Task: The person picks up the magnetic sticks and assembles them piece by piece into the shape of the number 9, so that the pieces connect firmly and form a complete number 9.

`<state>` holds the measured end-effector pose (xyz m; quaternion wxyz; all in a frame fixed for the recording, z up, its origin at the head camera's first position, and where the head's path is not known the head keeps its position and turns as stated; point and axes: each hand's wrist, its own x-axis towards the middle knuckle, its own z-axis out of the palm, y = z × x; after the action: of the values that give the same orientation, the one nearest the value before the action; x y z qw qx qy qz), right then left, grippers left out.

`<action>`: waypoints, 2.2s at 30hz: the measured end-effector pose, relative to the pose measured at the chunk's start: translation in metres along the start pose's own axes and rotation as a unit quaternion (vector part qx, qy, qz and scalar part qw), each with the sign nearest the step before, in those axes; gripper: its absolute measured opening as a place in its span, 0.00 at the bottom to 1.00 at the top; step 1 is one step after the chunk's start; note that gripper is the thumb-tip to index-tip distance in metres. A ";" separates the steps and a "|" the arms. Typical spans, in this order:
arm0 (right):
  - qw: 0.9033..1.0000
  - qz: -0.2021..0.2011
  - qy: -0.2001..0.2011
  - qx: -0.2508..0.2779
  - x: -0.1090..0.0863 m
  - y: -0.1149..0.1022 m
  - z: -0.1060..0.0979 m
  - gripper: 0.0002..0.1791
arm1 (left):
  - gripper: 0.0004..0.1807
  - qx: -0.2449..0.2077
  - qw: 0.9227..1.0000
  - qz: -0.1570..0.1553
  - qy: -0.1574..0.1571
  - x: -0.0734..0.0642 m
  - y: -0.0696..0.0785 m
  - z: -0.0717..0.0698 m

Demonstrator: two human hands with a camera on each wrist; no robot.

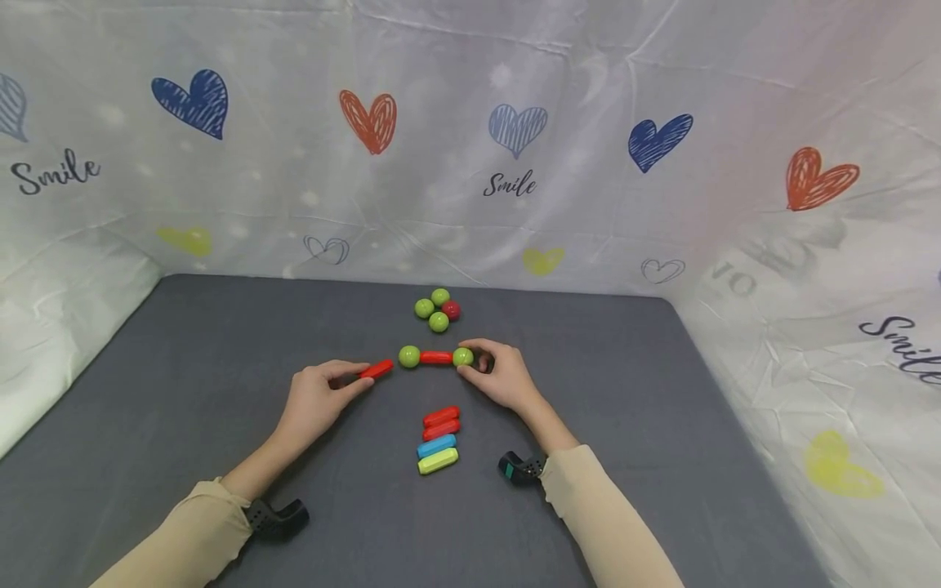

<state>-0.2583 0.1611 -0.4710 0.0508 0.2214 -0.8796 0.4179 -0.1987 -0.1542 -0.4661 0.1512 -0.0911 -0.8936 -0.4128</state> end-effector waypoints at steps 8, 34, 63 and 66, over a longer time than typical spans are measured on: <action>1.000 -0.004 0.001 0.004 0.000 0.000 0.000 0.19 | 0.16 0.004 1.000 -0.004 -0.013 0.005 0.001 0.003; 1.000 0.006 0.001 -0.005 0.000 0.001 -0.001 0.19 | 0.15 -0.006 0.997 -0.067 -0.024 0.000 0.035 0.032; 1.000 -0.008 0.008 -0.029 0.001 0.006 -0.001 0.24 | 0.54 -0.018 0.968 0.091 -0.232 0.055 0.012 0.047; 0.999 -0.006 0.013 -0.030 0.001 0.005 -0.003 0.23 | 0.53 -0.024 0.971 0.090 -0.220 0.054 0.012 0.049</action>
<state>-0.2612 0.1656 -0.4724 0.0716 0.2195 -0.8897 0.3939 -0.2549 -0.1072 -0.4689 -0.0149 -0.2631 -0.8829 -0.3886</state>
